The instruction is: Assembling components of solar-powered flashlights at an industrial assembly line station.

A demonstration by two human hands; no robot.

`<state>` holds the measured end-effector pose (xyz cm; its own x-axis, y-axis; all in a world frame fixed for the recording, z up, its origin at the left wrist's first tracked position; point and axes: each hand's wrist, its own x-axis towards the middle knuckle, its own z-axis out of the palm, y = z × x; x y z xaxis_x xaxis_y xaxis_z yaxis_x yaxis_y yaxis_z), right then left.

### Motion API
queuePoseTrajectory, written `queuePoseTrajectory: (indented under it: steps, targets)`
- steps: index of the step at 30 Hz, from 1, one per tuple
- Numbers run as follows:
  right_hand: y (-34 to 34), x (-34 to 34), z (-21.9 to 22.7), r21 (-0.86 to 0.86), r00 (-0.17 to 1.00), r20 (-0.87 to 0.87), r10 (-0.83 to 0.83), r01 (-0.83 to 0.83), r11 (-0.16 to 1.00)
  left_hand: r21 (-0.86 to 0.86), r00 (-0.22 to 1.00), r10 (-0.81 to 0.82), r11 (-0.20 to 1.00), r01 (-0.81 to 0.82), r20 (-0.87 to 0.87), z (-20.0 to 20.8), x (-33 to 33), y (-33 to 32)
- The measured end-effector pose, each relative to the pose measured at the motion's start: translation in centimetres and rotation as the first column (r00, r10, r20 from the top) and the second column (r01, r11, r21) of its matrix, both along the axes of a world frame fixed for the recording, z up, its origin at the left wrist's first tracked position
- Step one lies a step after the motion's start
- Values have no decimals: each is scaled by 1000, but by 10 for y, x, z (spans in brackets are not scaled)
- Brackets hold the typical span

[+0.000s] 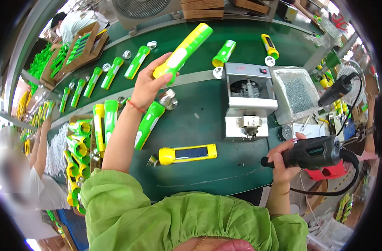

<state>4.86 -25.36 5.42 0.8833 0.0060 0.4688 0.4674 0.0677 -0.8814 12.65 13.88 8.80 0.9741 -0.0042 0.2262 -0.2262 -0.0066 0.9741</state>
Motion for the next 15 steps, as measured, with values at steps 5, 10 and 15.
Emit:
queuePoseTrajectory:
  steps: [5,10,15]
  targets:
    - [25,1,14,129,996,-19,86,-83,988,137,998,41,990,-46,38,30,-69,2]
    - [31,-13,15,95,992,27,124,-126,988,175,998,59,983,-58,0,39,-92,2]
    - [32,-25,21,122,992,42,123,-127,984,180,998,44,983,-36,-43,39,-110,1]
